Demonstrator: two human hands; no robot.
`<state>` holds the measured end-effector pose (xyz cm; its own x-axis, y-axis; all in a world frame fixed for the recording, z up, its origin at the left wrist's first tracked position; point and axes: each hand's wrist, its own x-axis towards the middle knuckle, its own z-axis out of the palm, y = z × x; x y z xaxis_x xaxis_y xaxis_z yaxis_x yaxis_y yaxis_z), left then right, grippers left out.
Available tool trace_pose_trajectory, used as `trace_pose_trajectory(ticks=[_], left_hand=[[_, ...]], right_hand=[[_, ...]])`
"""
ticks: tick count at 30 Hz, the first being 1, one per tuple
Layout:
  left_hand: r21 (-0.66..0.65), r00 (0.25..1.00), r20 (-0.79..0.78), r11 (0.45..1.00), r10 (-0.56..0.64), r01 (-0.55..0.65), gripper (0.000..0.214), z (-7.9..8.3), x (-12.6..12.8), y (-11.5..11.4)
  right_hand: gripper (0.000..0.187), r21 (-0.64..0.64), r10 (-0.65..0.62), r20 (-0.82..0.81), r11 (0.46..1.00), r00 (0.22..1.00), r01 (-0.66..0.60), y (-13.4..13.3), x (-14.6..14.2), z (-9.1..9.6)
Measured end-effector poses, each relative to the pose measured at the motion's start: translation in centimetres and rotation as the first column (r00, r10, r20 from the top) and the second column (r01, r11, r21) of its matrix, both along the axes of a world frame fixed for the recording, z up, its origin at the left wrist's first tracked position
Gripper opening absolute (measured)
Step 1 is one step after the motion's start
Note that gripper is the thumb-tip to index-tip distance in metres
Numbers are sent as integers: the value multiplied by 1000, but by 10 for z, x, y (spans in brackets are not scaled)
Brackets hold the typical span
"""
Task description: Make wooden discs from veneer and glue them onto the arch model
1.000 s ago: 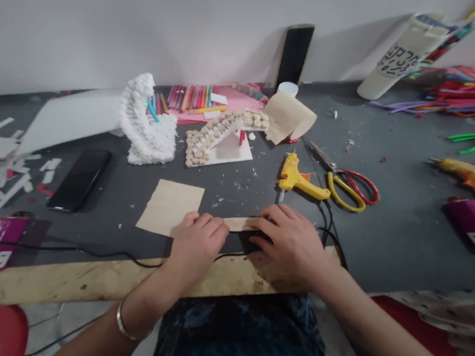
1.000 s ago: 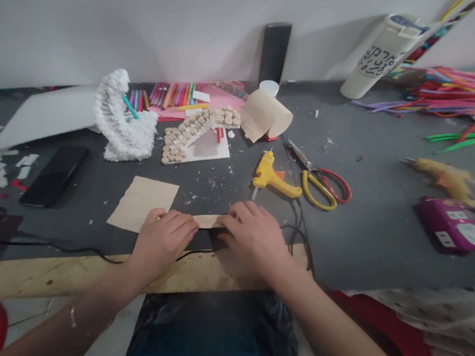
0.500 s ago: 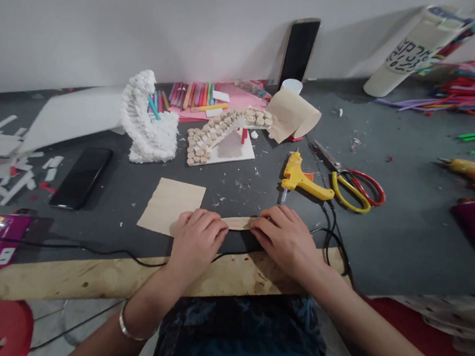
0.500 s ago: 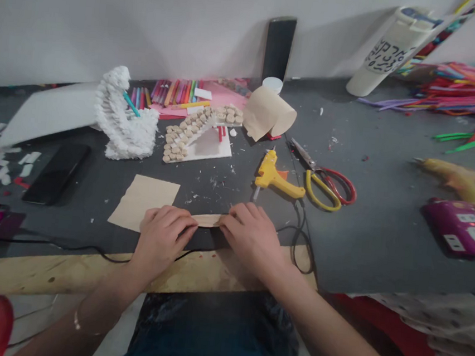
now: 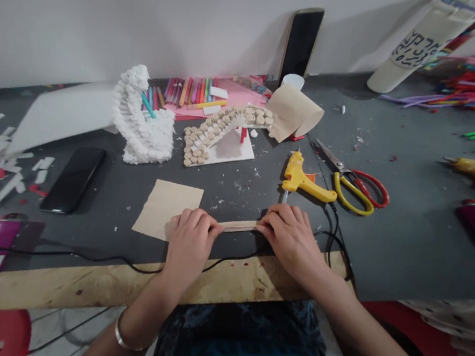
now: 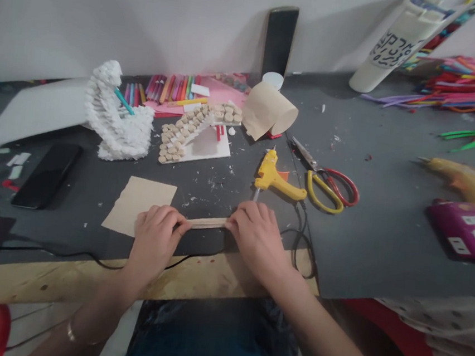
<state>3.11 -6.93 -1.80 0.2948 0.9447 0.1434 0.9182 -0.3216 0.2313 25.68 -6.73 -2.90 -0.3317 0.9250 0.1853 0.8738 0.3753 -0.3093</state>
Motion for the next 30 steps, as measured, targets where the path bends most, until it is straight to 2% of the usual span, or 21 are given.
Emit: trace_pose_trajectory(ticks=[5, 13, 19, 22, 24, 26, 28, 30], left_hand=[[-5, 1000, 23, 1000, 17, -17, 28, 0, -2, 2], [-99, 998, -10, 993, 55, -56, 23, 7, 0, 5], [-111, 996, 44, 992, 73, -68, 23, 6, -2, 8], [-45, 996, 80, 998, 46, -42, 13, 4, -3, 8], [53, 997, 64, 998, -41, 38, 10, 3, -4, 7], [125, 989, 18, 982, -147, 144, 19, 3, -4, 5], [145, 975, -25, 965, -219, 221, 20, 5, -3, 2], [141, 969, -57, 959, -242, 247, 14, 8, -2, 0]], right_hand=[[24, 11, -68, -5, 998, 998, 68, 1, 3, -2], [30, 52, -131, 74, 991, 989, 127, 5, 3, -2], [27, -3, -147, 0, 989, 989, 147, 6, 4, -1], [19, 4, -158, -38, 987, 987, 158, 6, 2, -1], [11, 39, -119, -41, 992, 992, 121, 5, 1, 0], [12, 64, -27, -34, 998, 999, 29, 3, 0, 1], [17, 77, 70, -23, 995, 997, -68, 1, 1, 3], [17, 88, 126, -2, 988, 992, -125, 1, 2, 5]])
